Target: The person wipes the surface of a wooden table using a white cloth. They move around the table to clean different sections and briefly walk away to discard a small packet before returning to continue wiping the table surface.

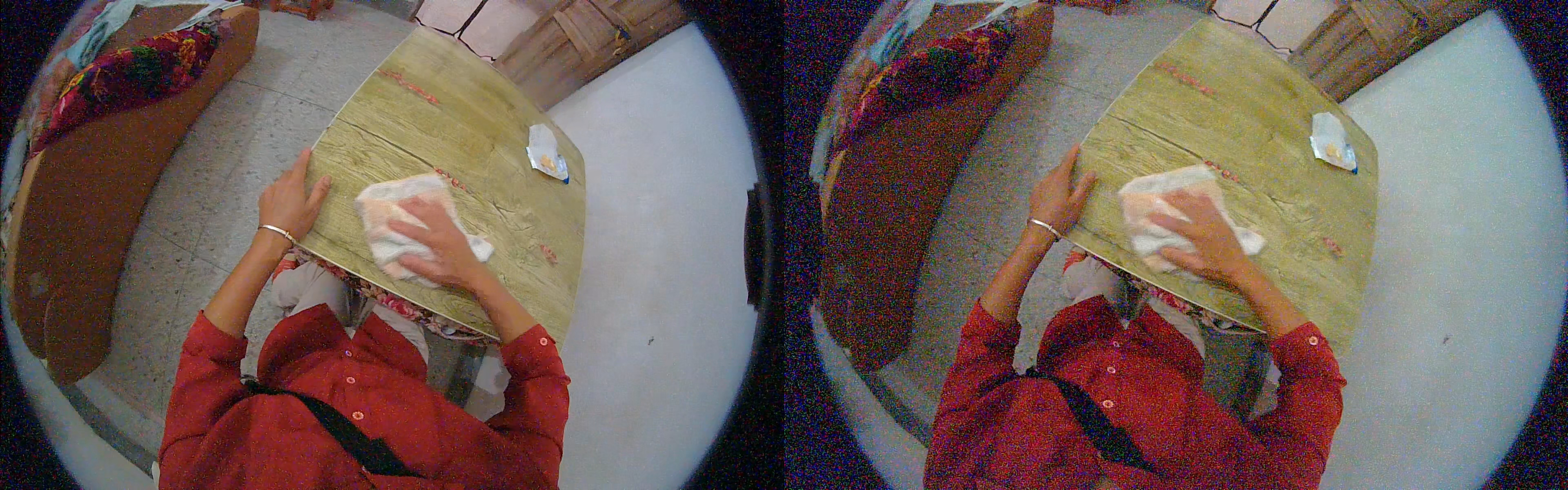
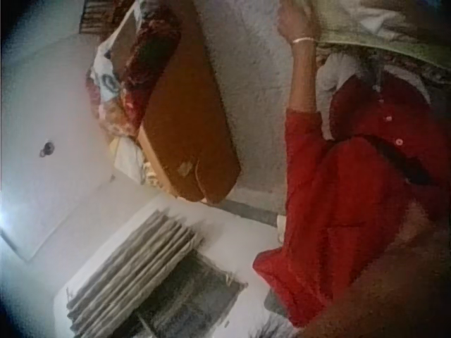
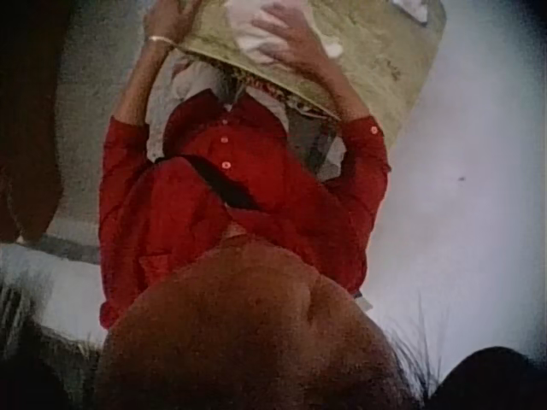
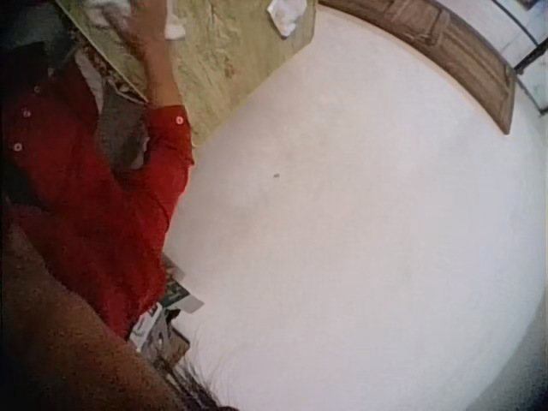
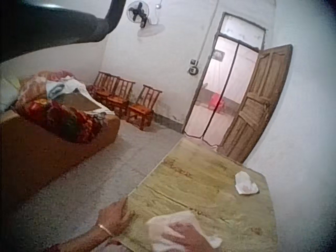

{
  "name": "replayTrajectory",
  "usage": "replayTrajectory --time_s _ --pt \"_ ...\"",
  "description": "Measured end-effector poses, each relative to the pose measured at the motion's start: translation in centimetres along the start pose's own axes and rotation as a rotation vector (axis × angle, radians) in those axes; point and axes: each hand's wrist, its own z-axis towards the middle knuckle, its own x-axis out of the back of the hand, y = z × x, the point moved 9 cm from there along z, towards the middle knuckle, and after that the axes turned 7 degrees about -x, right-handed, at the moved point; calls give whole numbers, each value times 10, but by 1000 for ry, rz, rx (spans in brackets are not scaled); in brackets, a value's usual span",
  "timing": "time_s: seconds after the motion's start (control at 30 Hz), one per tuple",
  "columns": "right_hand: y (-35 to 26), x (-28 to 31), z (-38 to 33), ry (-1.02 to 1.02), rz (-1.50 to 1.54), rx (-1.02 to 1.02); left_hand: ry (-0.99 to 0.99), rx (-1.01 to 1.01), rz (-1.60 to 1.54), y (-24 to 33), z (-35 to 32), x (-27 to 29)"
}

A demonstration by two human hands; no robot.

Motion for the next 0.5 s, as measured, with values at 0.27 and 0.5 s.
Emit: replayTrajectory --time_s 0.27,0.5 --pt "175 52 41 340 -57 -363 -15 27 42 1 -2 -1" --pt "187 29 159 381 -114 -367 -14 13 -46 -8 -3 -17"
